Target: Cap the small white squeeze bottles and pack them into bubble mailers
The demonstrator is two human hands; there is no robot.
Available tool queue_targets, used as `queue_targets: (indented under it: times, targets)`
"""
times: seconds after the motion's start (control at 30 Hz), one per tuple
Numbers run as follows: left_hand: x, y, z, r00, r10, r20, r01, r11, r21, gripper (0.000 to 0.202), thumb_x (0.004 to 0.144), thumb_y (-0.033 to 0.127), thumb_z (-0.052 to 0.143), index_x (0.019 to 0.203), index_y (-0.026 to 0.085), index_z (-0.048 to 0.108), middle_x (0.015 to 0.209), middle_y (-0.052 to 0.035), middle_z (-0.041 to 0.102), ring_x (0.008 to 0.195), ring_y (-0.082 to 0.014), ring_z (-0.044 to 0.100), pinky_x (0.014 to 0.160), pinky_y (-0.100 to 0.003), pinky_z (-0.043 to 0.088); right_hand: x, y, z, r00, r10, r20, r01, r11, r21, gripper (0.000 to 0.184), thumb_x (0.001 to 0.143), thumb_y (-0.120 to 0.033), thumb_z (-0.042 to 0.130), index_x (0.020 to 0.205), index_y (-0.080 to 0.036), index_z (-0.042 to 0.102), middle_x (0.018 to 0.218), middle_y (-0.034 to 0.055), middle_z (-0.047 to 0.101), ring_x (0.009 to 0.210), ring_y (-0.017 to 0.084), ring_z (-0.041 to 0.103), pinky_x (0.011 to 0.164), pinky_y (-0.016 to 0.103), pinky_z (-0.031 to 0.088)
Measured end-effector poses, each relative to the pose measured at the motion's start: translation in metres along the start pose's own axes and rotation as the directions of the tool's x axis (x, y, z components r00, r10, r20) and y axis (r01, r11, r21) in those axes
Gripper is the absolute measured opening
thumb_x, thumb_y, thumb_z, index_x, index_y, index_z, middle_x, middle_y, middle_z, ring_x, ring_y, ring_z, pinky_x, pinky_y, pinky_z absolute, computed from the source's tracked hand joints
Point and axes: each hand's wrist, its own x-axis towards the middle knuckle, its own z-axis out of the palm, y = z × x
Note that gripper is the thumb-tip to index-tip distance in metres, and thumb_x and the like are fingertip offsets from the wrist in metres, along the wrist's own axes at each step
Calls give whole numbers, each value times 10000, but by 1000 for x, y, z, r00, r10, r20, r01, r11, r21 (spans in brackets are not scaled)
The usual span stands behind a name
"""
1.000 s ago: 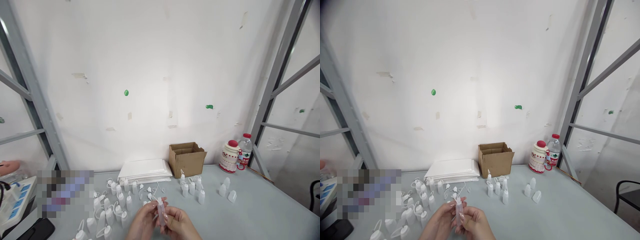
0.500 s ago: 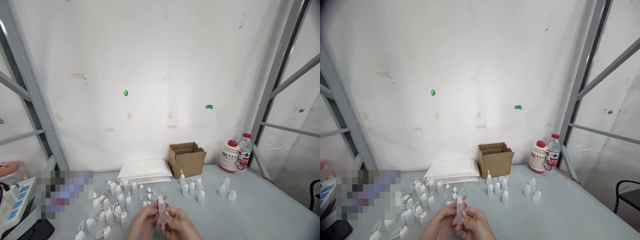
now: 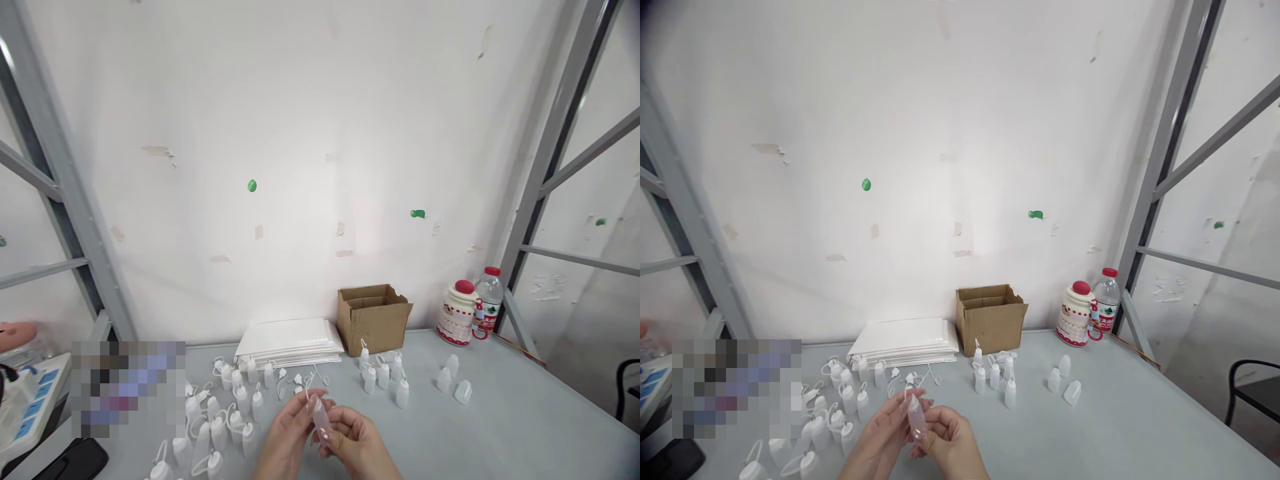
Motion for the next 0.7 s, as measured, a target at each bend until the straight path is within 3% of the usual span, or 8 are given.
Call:
queue_targets:
  times: [0.1, 0.27, 0.4, 0.53, 0.7]
  targets:
    - [-3, 1, 4, 1000, 21, 0, -21, 997, 76, 303, 620, 451, 692, 703, 160, 672, 723, -34, 629, 550, -104, 490, 509, -234, 340, -1, 1, -1, 999, 37, 21, -38, 999, 21, 312, 493, -370, 815, 640, -142, 661, 514, 0, 632, 459, 101, 546, 507, 230, 413]
    - [-7, 2, 7, 999, 24, 44, -32, 980, 199, 297, 646, 445, 672, 710, 155, 659, 657, -22, 625, 479, -80, 447, 465, -215, 344, -6, -9, 2, 990, 108, 87, -114, 991, 68, 285, 533, -331, 808, 707, -137, 693, 594, 15, 650, 476, 69, 523, 527, 202, 388]
    - [-6, 2, 6, 999, -9, 48, 0, 984, 177, 345, 632, 474, 671, 773, 159, 678, 767, -67, 675, 580, -136, 558, 470, -224, 381, -8, -17, 7, 978, 114, 174, -130, 988, 82, 314, 551, -369, 794, 728, -128, 701, 602, 23, 635, 495, 72, 529, 527, 193, 365]
    - [-1, 6, -1, 1000, 18, 2, -18, 1000, -24, 450, 600, 522, 671, 848, 148, 700, 955, -123, 692, 868, -236, 611, 750, -323, 468, -9, -26, 9, 979, 84, 184, -111, 984, 142, 331, 607, -412, 750, 720, -104, 702, 626, 36, 629, 485, 65, 509, 518, 191, 347]
    - [2, 20, -10, 974, 150, -169, -166, 982, -86, 341, 706, 338, 625, 1002, 168, 643, 1045, -94, 678, 1078, -236, 550, 1014, -376, 315, -9, -41, 4, 998, 50, -33, -41, 974, 221, 335, 585, -347, 781, 812, -112, 708, 683, 34, 648, 519, 56, 476, 570, 190, 380]
